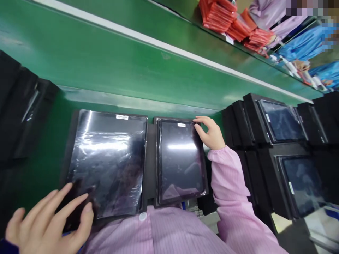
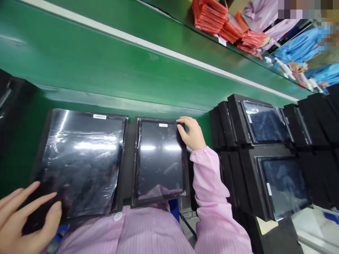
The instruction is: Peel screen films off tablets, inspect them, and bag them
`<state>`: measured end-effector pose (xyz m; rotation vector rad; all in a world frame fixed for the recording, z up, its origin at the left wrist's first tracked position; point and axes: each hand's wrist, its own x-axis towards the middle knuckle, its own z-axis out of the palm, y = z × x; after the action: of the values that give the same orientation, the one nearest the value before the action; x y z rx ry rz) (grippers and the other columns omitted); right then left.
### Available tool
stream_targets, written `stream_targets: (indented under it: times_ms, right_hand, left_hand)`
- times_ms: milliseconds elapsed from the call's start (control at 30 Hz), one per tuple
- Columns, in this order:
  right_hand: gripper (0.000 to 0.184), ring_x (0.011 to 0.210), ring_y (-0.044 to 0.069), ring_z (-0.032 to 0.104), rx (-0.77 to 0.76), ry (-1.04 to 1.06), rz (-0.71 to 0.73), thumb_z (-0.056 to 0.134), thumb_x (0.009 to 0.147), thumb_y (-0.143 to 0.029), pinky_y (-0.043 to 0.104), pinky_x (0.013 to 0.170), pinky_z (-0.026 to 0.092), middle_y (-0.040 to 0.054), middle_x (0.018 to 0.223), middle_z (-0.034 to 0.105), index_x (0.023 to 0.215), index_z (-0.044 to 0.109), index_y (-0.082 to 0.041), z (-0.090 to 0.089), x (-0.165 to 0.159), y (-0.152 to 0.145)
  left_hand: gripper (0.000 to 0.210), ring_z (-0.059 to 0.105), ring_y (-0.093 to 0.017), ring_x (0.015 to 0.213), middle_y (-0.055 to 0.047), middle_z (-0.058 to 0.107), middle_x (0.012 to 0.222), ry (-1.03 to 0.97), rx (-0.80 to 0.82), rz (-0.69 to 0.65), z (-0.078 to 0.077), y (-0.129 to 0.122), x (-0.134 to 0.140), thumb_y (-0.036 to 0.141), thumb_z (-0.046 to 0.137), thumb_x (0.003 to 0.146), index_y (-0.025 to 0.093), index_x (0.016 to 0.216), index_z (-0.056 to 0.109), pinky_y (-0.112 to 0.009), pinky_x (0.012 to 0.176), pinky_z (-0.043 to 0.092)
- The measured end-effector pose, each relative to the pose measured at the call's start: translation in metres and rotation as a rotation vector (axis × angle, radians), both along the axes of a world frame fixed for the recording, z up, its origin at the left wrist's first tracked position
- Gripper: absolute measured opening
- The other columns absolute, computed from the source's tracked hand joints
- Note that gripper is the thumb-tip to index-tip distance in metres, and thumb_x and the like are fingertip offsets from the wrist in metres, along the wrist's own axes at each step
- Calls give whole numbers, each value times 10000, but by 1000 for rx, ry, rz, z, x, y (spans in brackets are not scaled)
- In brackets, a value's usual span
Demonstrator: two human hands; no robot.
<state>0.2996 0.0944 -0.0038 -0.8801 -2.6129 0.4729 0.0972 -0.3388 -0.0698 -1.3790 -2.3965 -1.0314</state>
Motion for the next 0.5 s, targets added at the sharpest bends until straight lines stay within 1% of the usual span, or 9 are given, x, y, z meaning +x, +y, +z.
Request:
stream_targets:
  times_ms: [33,67,100,133,167,233,300,400,500]
  right_hand:
    - [171,1138,271,683,16,29,10,581,896,-264,493,1040,502,106,1133,755,988,718,-222,0,-1,0]
    - [145,1124,270,687,34,64,19,592,891,-256,493,1036,503,104,1119,760,954,718,-223,0,-1,-1]
    - [118,1112,268,692,47,104,30,604,886,-246,493,1035,504,99,1103,765,920,715,-226,0,-1,-1]
    - [93,1096,264,698,46,149,40,617,878,-238,492,1032,508,92,1081,770,885,709,-230,0,0,-2]
    - [75,1080,261,705,19,195,50,629,871,-234,492,1028,515,84,1052,776,853,702,-234,-1,2,-3]
    - [56,1031,261,728,-110,288,72,657,850,-243,489,1000,542,71,971,785,803,687,-236,-3,7,-4]
    - [59,930,256,755,-276,383,84,697,819,-259,482,970,565,60,877,786,770,677,-232,-5,13,-3]
    - [116,783,208,750,-477,515,75,739,775,-288,454,984,555,21,753,757,729,647,-235,-7,21,0]
    - [139,708,151,715,-689,601,10,710,753,-312,409,981,539,-23,667,702,684,608,-246,-8,23,5]
  left_hand:
    - [176,628,-355,1215,7,652,1371,144,43,-30,11,12,9,280,722,812,229,980,733,-601,1218,291]
    - [173,672,-317,1136,-16,696,1295,153,3,-74,21,25,17,280,719,829,218,989,733,-566,1230,296]
    - [179,698,-295,1063,-51,722,1231,150,-7,-173,29,37,24,284,713,841,204,1000,735,-535,1215,329]
    - [205,689,-297,1090,-87,708,1255,128,-48,-252,35,47,31,265,680,873,187,1057,726,-516,1199,353]
    - [238,673,-309,1129,-116,687,1287,106,-87,-303,39,57,36,250,660,892,171,1111,712,-507,1179,374]
    - [304,633,-333,1206,-154,642,1351,83,-150,-354,43,71,42,237,628,918,149,1206,673,-512,1153,391]
    - [351,614,-343,1234,-165,623,1374,83,-176,-354,42,79,44,242,622,926,138,1260,644,-521,1145,393]
    - [385,607,-345,1243,-178,615,1378,88,-180,-342,41,82,44,245,626,925,116,1289,625,-520,1145,391]
    - [387,604,-354,1244,-188,617,1369,96,-192,-327,42,83,45,238,636,920,106,1284,627,-517,1132,401]
